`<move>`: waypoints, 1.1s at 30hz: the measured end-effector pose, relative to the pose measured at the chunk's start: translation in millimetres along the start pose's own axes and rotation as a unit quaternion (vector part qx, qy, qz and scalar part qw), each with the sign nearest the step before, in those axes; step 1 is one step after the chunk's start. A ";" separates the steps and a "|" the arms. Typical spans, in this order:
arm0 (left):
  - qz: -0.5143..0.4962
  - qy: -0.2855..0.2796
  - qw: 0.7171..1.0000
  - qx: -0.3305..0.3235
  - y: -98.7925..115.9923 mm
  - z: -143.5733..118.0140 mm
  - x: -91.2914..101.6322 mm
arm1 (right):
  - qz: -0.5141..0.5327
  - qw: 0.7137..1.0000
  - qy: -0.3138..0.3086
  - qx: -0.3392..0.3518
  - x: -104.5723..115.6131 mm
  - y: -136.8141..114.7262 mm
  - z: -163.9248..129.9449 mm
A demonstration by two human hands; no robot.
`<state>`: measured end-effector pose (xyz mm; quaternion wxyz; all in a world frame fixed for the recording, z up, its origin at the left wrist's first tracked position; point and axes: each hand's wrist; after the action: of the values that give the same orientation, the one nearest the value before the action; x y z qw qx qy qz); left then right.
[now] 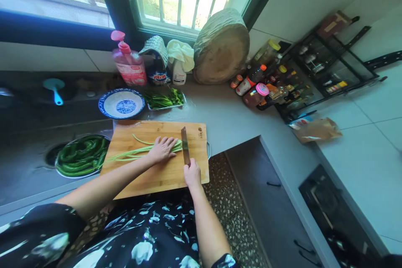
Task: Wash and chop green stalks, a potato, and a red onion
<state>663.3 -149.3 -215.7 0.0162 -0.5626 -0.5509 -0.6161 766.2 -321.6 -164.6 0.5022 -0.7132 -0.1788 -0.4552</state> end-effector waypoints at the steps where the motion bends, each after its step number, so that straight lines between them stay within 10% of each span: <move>1: -0.009 0.002 1.000 -0.002 -1.6 -0.8 5.5 | -0.015 1.000 -0.006 -0.007 0.4 0.4 0.4; 10: 0.001 0.055 0.996 0.065 -69.8 -61.1 86.5 | -0.054 0.996 -0.063 -0.040 6.2 0.3 0.1; 18: 0.245 0.004 0.967 0.062 -48.7 -72.4 62.9 | -0.087 0.996 -0.007 0.037 13.2 -62.8 -15.2; 33: 0.181 0.084 0.980 0.021 -66.1 -77.0 50.8 | -0.174 0.967 -0.182 0.024 -33.0 -130.1 -15.5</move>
<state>550.4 -146.6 -204.8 0.1854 -0.5990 -0.4490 -0.6365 649.1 -272.4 -118.7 0.3912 -0.7299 -0.3995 -0.3932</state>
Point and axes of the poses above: each hand's wrist, its own z-axis towards the middle knuckle, its own x-axis out of the back of the hand, y = z × x, and after that the axes turned 14 degrees about x, right-handed
